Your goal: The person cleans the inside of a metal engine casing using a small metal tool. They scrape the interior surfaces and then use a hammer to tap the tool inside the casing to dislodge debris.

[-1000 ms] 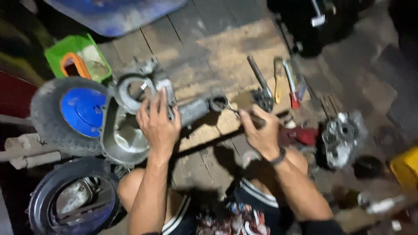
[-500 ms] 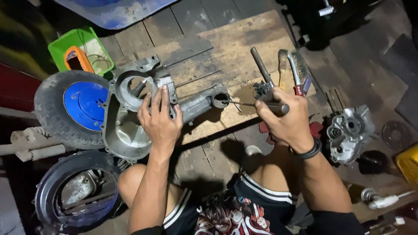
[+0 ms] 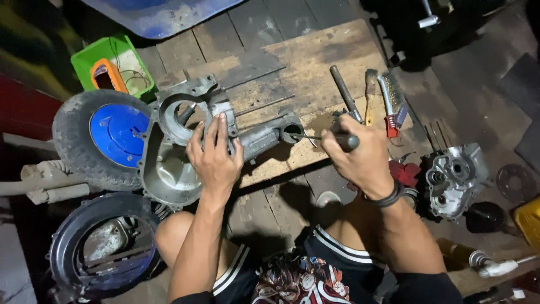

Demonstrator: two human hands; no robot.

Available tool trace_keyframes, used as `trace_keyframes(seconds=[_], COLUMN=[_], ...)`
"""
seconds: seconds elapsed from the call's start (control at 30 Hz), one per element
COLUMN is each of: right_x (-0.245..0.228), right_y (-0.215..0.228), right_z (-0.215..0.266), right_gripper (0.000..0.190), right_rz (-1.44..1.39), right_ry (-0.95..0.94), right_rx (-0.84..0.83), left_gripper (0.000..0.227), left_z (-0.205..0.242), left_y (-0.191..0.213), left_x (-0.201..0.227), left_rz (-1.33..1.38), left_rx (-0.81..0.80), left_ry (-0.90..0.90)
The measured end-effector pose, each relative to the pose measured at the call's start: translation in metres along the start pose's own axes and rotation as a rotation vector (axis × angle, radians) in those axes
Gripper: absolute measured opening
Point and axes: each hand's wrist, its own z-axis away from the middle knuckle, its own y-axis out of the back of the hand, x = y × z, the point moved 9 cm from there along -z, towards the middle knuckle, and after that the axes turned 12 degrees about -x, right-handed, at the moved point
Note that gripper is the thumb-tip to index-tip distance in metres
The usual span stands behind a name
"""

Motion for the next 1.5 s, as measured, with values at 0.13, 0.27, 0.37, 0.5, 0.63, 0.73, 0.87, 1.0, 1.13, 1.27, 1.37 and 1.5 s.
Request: trace_keyframes(seconds=[0.13, 0.27, 0.37, 0.5, 0.63, 0.73, 0.87, 1.0, 1.13, 1.27, 1.37, 1.5], right_x=[-0.010, -0.037, -0.048, -0.065, -0.073, -0.060, -0.037, -0.044, -0.045, -0.031, -0.032, -0.016], right_y=[-0.030, -0.027, -0.031, -0.032, -0.033, -0.040, -0.048, -0.035, -0.029, -0.035, -0.033, -0.045], right_z=[-0.005, -0.007, -0.017, -0.020, -0.032, -0.034, -0.044, -0.056, -0.047, -0.044, -0.045, -0.042], right_gripper=[0.025, 0.029, 0.033, 0.030, 0.028, 0.024, 0.024, 0.021, 0.022, 0.023, 0.024, 0.027], right_rz=[0.297, 0.395, 0.479, 0.512, 0.581, 0.626, 0.656, 0.629, 0.502, 0.477, 0.474, 0.512], right_ry=[0.105, 0.169, 0.181, 0.180, 0.175, 0.119, 0.011, 0.007, 0.027, 0.052, 0.050, 0.031], right_rx=[-0.032, -0.070, -0.145, -0.168, -0.147, -0.190, -0.316, -0.272, -0.283, -0.294, -0.313, -0.327], left_gripper=[0.056, 0.054, 0.054, 0.051, 0.051, 0.052, 0.054, 0.056, 0.055, 0.057, 0.059, 0.060], left_z=[0.000, -0.003, -0.006, -0.002, -0.005, -0.004, -0.005, -0.009, -0.007, -0.006, -0.010, -0.006], left_y=[0.006, 0.010, 0.009, 0.014, 0.019, 0.013, 0.013, 0.011, 0.013, 0.012, 0.010, 0.006], left_x=[0.004, 0.003, 0.004, 0.004, 0.003, 0.002, 0.003, 0.001, 0.001, 0.002, 0.000, -0.001], left_rz=[-0.007, -0.020, 0.000, 0.021, 0.027, 0.030, 0.045, 0.048, 0.058, 0.062, 0.061, 0.054], left_rx=[0.012, 0.025, 0.044, 0.080, 0.081, 0.066, 0.093, 0.096, 0.095, 0.091, 0.093, 0.065], left_ry=[0.008, 0.013, 0.003, 0.005, -0.004, 0.004, 0.000, 0.006, 0.003, -0.004, 0.007, 0.013])
